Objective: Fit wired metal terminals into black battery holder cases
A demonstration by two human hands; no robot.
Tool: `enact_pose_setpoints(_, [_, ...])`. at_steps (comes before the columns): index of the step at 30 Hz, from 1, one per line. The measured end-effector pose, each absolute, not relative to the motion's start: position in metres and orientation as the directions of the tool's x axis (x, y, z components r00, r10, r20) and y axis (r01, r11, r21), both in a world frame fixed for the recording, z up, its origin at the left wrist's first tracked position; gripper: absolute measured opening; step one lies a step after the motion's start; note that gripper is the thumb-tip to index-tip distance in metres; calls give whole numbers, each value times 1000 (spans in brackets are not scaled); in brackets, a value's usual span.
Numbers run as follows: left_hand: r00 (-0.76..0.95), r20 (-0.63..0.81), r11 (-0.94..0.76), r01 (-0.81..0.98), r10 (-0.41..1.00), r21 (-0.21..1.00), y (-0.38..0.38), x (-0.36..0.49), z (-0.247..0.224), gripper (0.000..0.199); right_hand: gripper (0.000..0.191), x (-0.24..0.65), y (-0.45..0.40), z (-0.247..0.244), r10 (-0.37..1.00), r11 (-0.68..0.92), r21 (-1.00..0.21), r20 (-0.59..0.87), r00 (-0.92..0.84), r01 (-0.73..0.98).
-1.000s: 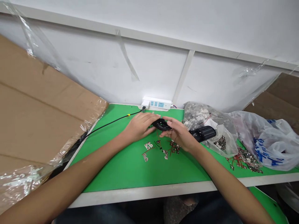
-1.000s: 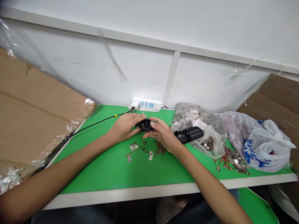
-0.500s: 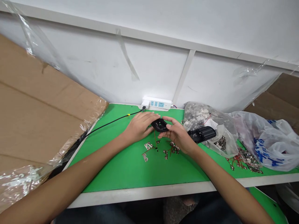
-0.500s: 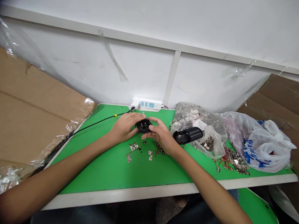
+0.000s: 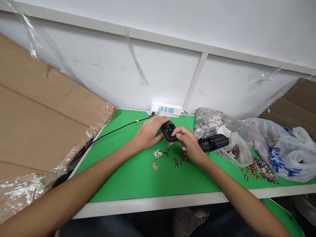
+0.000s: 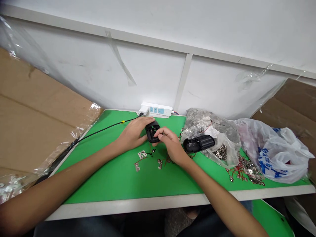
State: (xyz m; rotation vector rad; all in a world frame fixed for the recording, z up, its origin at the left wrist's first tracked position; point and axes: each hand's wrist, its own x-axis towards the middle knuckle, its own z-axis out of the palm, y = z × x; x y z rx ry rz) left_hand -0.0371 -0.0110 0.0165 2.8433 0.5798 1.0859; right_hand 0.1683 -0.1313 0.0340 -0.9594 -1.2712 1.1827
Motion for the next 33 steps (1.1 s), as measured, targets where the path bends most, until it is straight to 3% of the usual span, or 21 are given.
enact_pose_setpoints(7, [596,612,-839,489,520,238,-9,-35,11,81,21,170,-142,42,920,391,-911,384,-75,132])
enact_pose_setpoints(14, [597,618,-852,448,511,271,-11,-34,14,75,25,169,-146,41,847,519,-789,526,-76,328])
enact_pose_setpoints(19, [605,631,-869,417,485,268,-12,-36,12,80,29,167,-147,38,866,493,-809,491,-94,320])
enact_pose_setpoints(22, [642,628,-890,403,440,212,-14,-37,12,81,36,166,-147,38,881,471,-854,441,-171,220])
enact_pose_setpoints(25, [669,626,-906,393,400,160,-16,-38,14,72,41,165,-148,39,885,434,-891,394,-248,135])
enact_pose_setpoints(29, [689,630,-923,364,359,129,-17,-38,16,53,43,163,-149,41,884,424,-898,381,-270,121])
enact_pose_setpoints(33, [702,618,-924,366,354,113,-18,-37,15,46,40,163,-148,40,882,434,-892,393,-258,125])
